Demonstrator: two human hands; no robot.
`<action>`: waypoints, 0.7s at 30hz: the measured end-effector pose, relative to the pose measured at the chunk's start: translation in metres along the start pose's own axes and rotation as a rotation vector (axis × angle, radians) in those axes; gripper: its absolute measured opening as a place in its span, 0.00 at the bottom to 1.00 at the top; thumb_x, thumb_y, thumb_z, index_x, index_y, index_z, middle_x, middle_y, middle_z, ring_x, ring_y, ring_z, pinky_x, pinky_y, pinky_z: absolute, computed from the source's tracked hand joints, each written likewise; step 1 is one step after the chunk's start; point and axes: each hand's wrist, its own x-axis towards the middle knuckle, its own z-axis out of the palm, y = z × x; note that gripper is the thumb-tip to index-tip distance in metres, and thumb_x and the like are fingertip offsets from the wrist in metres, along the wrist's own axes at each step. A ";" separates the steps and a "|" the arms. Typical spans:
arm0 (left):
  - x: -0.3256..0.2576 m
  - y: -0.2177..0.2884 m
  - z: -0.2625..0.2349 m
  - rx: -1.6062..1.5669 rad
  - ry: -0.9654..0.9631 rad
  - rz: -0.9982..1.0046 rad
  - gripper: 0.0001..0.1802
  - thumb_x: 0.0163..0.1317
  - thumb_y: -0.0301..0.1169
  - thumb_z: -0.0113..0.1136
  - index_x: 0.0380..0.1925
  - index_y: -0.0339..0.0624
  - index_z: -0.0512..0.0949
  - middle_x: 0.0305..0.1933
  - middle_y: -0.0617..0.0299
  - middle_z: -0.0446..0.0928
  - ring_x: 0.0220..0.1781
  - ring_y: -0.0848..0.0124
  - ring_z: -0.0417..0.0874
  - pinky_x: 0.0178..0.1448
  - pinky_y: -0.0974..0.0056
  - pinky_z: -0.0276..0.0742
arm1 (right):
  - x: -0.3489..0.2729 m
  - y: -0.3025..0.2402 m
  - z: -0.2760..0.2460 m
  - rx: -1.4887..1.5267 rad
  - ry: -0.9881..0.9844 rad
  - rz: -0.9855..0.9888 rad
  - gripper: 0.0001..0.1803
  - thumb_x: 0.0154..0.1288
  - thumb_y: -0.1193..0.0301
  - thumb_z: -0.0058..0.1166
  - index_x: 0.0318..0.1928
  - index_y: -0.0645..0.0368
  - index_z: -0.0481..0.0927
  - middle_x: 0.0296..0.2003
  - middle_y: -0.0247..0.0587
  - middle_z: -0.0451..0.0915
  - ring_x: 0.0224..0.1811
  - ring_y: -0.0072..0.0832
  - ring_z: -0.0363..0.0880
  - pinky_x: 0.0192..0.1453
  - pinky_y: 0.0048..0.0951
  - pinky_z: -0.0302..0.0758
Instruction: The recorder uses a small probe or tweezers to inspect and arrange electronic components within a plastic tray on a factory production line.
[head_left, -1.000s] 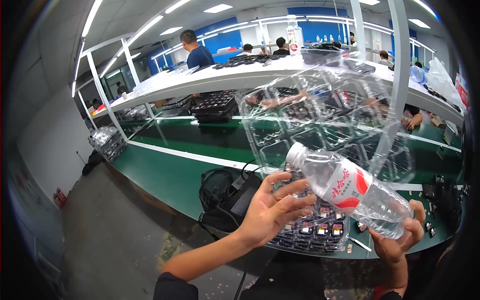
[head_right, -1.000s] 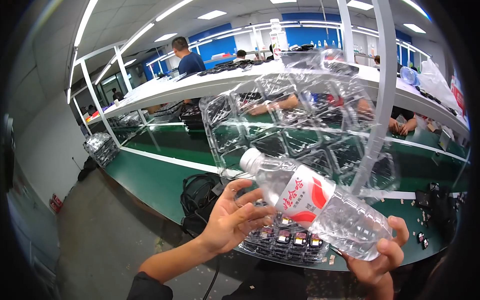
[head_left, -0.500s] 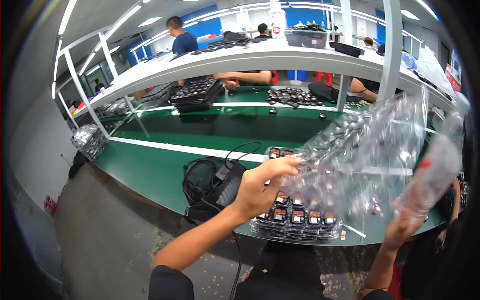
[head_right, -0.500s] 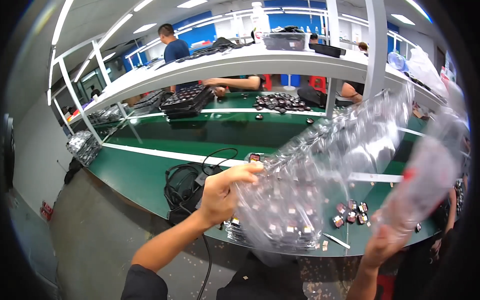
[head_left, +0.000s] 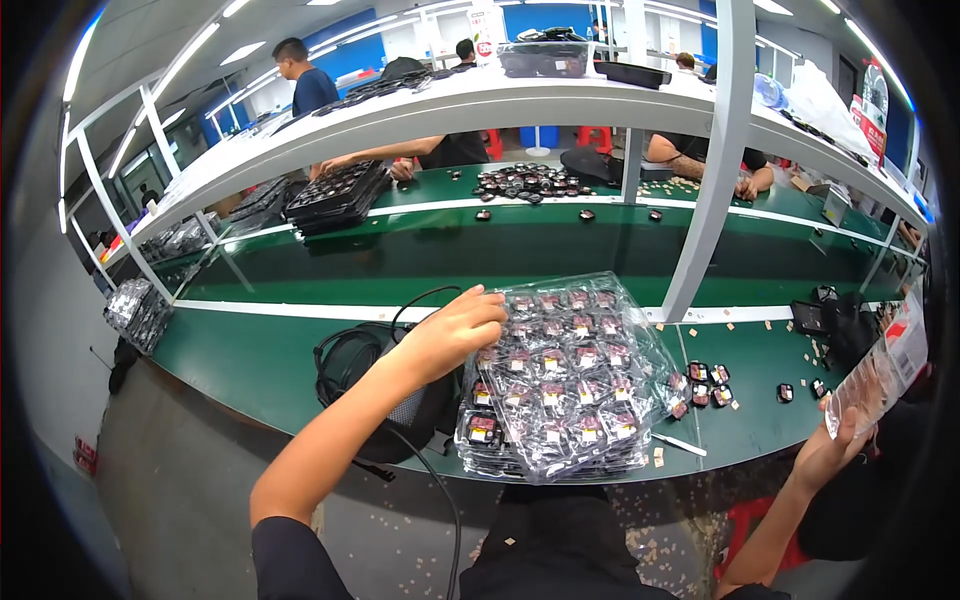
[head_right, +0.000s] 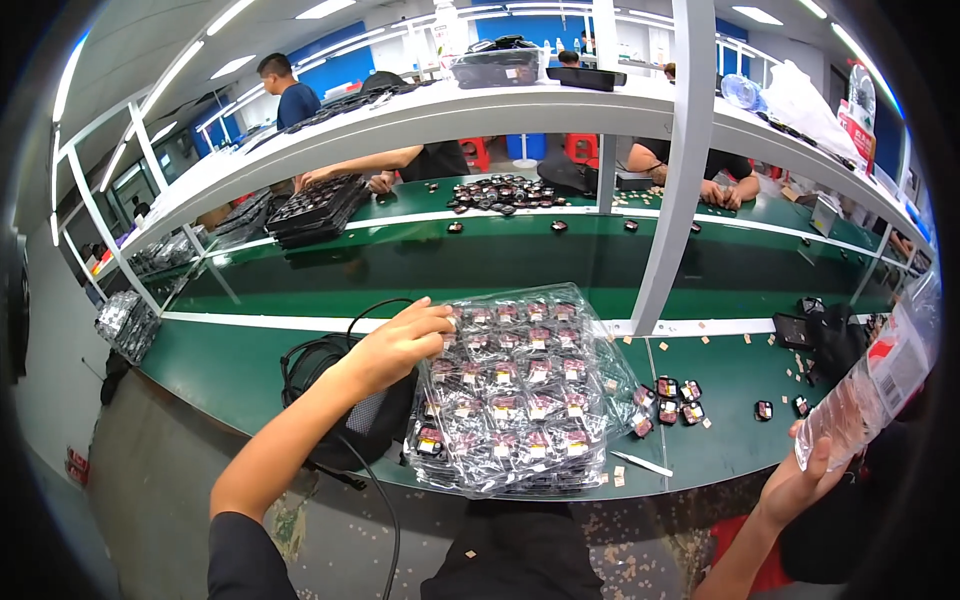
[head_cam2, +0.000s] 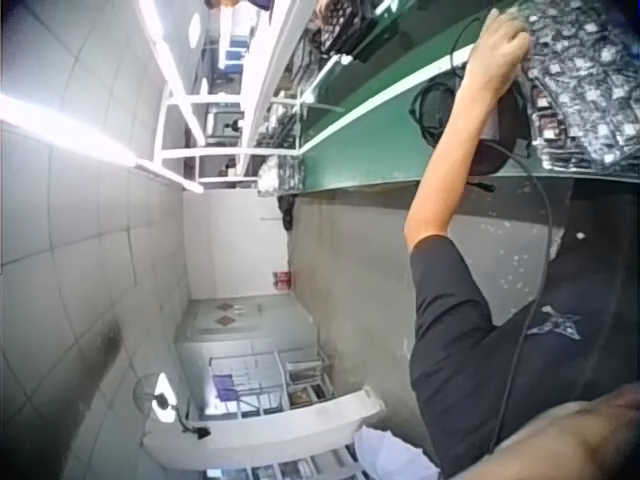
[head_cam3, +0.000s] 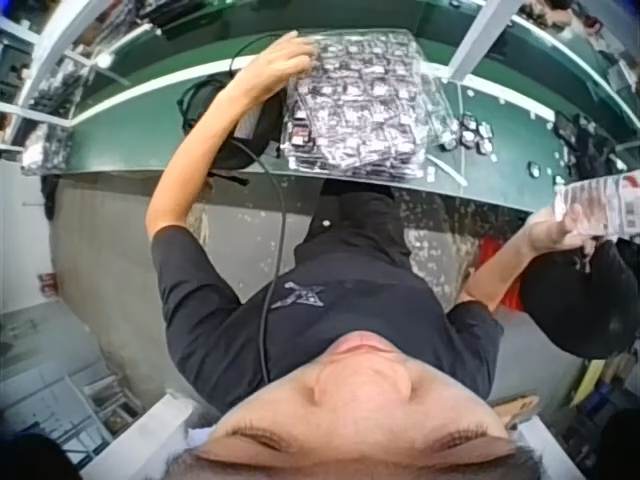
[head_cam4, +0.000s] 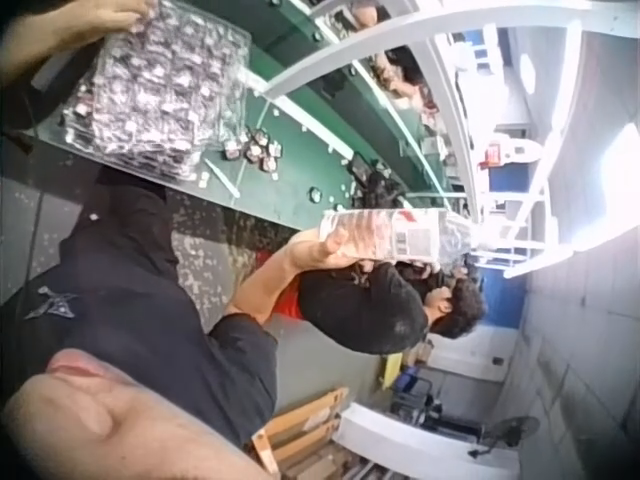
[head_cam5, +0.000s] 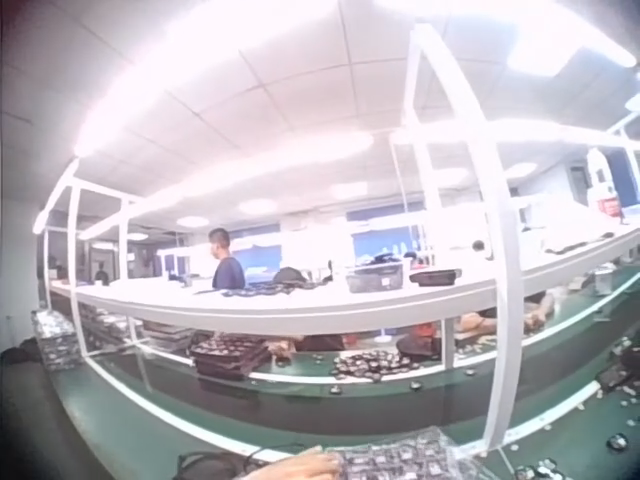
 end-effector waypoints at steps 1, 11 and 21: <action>-0.002 -0.003 0.002 -0.003 0.000 0.001 0.08 0.53 0.18 0.59 0.33 0.38 0.74 0.54 0.57 0.78 0.65 0.52 0.76 0.72 0.46 0.70 | -0.001 -0.003 0.005 -0.036 0.024 0.025 0.38 0.65 0.55 0.57 0.68 0.66 0.64 0.57 0.41 0.72 0.50 0.25 0.71 0.47 0.29 0.70; -0.010 0.019 -0.008 0.201 -0.235 -0.039 0.13 0.52 0.27 0.60 0.40 0.42 0.75 0.45 0.58 0.78 0.48 0.56 0.80 0.51 0.56 0.77 | -0.022 0.007 0.031 -0.070 -0.071 0.110 0.38 0.64 0.55 0.60 0.66 0.67 0.65 0.56 0.43 0.74 0.49 0.28 0.74 0.45 0.29 0.74; -0.032 0.117 -0.019 0.043 -0.430 -0.359 0.29 0.52 0.55 0.70 0.42 0.44 0.76 0.39 0.61 0.76 0.43 0.62 0.81 0.41 0.58 0.76 | -0.044 0.024 0.081 -0.010 -0.293 0.157 0.39 0.63 0.56 0.62 0.66 0.68 0.63 0.53 0.46 0.74 0.47 0.30 0.75 0.47 0.32 0.75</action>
